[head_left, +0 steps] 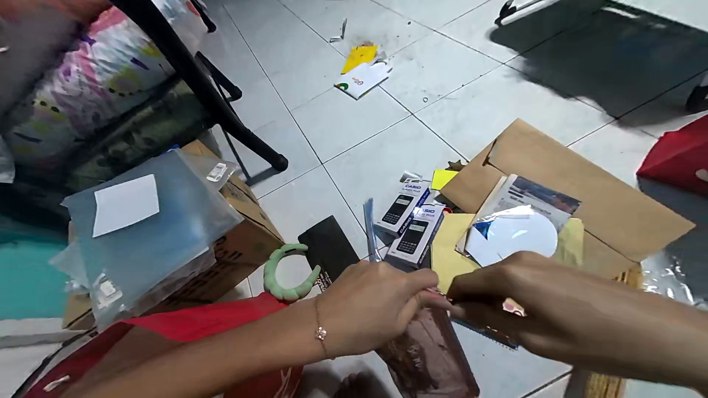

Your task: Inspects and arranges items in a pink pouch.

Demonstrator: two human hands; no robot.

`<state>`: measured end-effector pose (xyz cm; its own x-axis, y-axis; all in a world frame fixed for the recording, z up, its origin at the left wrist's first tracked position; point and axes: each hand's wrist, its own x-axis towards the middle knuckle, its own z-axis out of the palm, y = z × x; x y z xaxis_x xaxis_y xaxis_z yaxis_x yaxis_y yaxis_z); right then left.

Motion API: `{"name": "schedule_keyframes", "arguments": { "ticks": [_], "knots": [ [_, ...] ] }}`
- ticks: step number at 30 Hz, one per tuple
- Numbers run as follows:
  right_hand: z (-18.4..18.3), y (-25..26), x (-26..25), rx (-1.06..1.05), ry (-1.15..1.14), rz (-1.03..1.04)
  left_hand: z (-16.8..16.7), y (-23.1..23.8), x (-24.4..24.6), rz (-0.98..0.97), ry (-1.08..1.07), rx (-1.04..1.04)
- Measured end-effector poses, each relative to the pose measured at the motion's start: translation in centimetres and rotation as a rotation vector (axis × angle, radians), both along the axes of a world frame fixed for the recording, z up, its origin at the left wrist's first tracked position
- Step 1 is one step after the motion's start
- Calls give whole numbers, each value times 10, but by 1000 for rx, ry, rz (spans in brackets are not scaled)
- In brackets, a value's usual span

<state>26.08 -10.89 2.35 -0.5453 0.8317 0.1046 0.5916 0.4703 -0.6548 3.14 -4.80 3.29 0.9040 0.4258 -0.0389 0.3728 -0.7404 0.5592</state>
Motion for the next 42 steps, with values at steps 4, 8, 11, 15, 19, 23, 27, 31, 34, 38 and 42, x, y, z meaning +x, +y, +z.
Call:
{"name": "schedule_keyframes", "arguments": {
  "ticks": [4,8,11,15,19,23,27,31,34,38,42],
  "knots": [
    [1,23,22,-369,-75,146,12,12,1,146,-79,-50],
    [-40,27,67,-714,-29,142,29,58,-38,366,-235,15],
    [-49,19,91,-470,58,97,21,57,-57,399,-255,-118],
    [-34,26,55,-221,55,-85,8,46,-51,364,-229,-114],
    [-46,33,-3,-3,260,-10,-4,44,-41,424,-316,-156],
    [-35,33,-30,3,234,-240,70,-8,40,1222,-83,-477],
    [-21,28,-52,184,191,-391,3,26,-27,982,-275,-910],
    [-19,21,-76,272,295,-313,-18,18,-17,899,-475,-1003],
    [-19,23,-76,194,354,-319,-15,21,-15,830,-532,-1030],
    [-18,27,-66,10,404,-264,-9,16,-20,779,-543,-1096],
    [-24,25,-62,-64,372,-97,-6,11,-23,684,-612,-1139]
  ]
}}
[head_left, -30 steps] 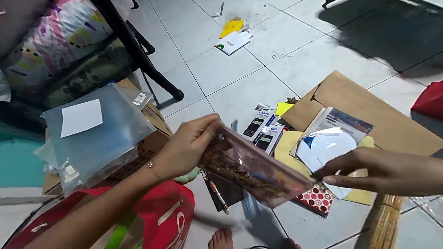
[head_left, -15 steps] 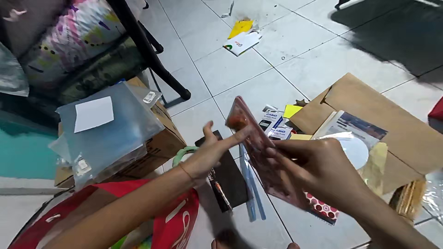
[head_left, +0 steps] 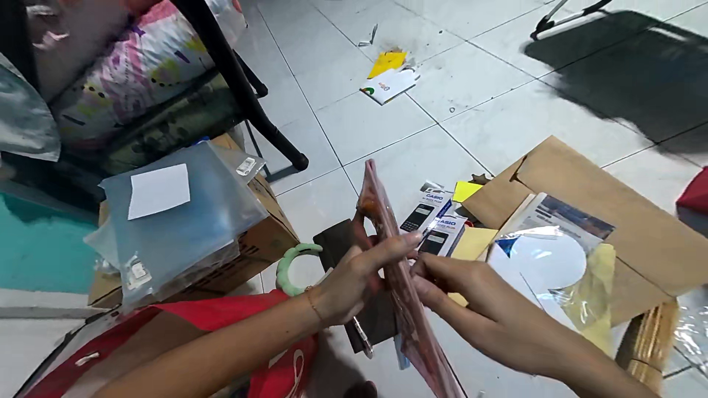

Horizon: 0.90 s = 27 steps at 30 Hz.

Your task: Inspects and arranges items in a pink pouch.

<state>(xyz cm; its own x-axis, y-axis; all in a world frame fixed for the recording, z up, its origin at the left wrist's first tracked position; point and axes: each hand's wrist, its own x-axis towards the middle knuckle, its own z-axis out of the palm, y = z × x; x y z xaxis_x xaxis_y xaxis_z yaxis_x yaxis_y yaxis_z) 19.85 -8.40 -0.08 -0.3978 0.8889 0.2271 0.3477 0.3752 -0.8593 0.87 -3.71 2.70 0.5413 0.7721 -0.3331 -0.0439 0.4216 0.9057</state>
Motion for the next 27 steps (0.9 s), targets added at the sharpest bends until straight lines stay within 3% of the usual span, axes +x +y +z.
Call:
{"name": "schedule_keyframes", "arguments": {
  "ticks": [8,15,20,27],
  "knots": [
    [-2,-7,-2,174,-65,-4,-2,-8,-1,-11,-29,-39],
    [1,-11,-6,531,-418,-171,-9,-11,-7,-18,-52,-38],
    [5,-14,6,346,-187,-111,-7,-10,-13,-93,-69,4],
    [9,-19,2,243,-242,61,-9,-13,-9,-50,-91,-3]
  ]
}}
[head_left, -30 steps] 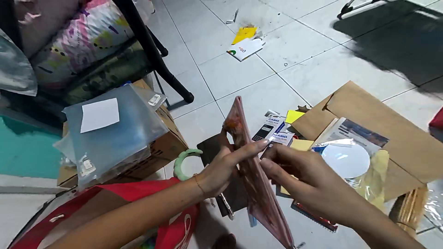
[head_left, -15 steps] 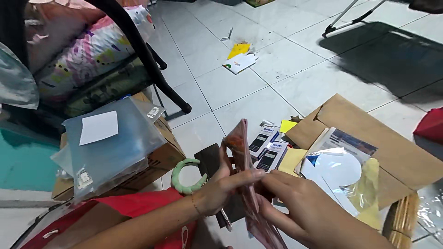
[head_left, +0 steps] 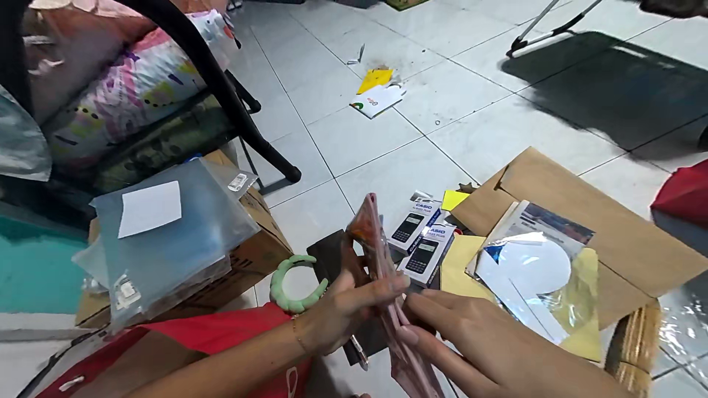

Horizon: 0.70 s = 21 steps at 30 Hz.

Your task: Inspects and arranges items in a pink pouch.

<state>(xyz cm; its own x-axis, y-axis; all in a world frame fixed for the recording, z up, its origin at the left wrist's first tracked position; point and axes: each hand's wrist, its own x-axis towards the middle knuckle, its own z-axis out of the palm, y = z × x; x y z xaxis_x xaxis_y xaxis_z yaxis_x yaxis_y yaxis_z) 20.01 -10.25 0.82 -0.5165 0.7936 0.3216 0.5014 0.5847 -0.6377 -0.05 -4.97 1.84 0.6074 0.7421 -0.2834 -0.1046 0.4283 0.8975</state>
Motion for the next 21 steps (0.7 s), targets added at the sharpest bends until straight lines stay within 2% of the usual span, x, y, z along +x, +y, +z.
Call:
{"name": "schedule_keyframes", "arguments": {
  "ticks": [3,5,8,11,16,21],
  "knots": [
    [-7,0,3,172,6,-57,0,2,-8,-21,-46,-20],
    [-9,-1,4,325,-18,-205,1,2,-14,-23,-36,2],
    [-5,-5,10,411,-105,-375,5,-2,-20,31,15,25],
    [-3,-5,13,417,-152,-429,9,-6,-19,79,91,11],
    [-1,-4,12,380,-158,-407,20,-10,-5,192,189,-156],
    [-3,-3,14,343,-163,-402,24,-11,1,232,268,-174]
  ]
}}
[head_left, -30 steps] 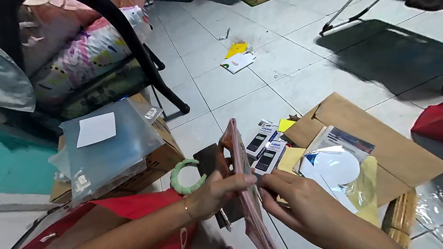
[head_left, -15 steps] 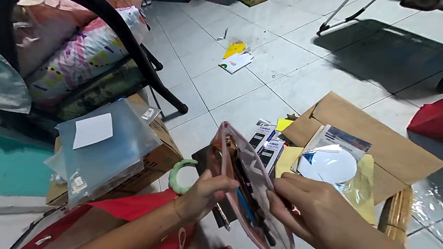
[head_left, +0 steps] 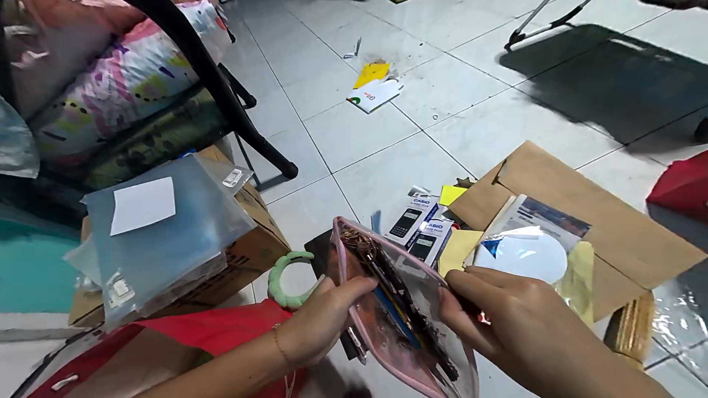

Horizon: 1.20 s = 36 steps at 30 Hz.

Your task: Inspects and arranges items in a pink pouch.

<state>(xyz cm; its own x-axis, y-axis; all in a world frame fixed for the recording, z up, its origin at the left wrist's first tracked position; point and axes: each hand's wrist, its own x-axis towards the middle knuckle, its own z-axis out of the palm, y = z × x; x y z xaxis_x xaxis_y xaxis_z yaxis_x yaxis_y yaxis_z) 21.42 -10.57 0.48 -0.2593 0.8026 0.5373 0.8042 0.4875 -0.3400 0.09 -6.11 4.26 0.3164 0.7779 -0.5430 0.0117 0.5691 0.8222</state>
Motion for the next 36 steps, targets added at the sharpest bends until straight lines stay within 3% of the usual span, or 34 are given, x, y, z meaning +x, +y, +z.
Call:
{"name": "schedule_keyframes", "arguments": {
  "ticks": [8,20,29,36],
  "knots": [
    [-2,-1,1,-18,1,-5,-3,0,-1,9,70,-45],
    [-5,2,20,-140,16,-31,-2,-2,-11,-46,115,59],
    [-13,5,29,-368,144,-8,3,-3,-20,-172,155,90],
    [-17,0,26,-269,226,22,-1,-8,-16,-100,156,57]
  ]
}}
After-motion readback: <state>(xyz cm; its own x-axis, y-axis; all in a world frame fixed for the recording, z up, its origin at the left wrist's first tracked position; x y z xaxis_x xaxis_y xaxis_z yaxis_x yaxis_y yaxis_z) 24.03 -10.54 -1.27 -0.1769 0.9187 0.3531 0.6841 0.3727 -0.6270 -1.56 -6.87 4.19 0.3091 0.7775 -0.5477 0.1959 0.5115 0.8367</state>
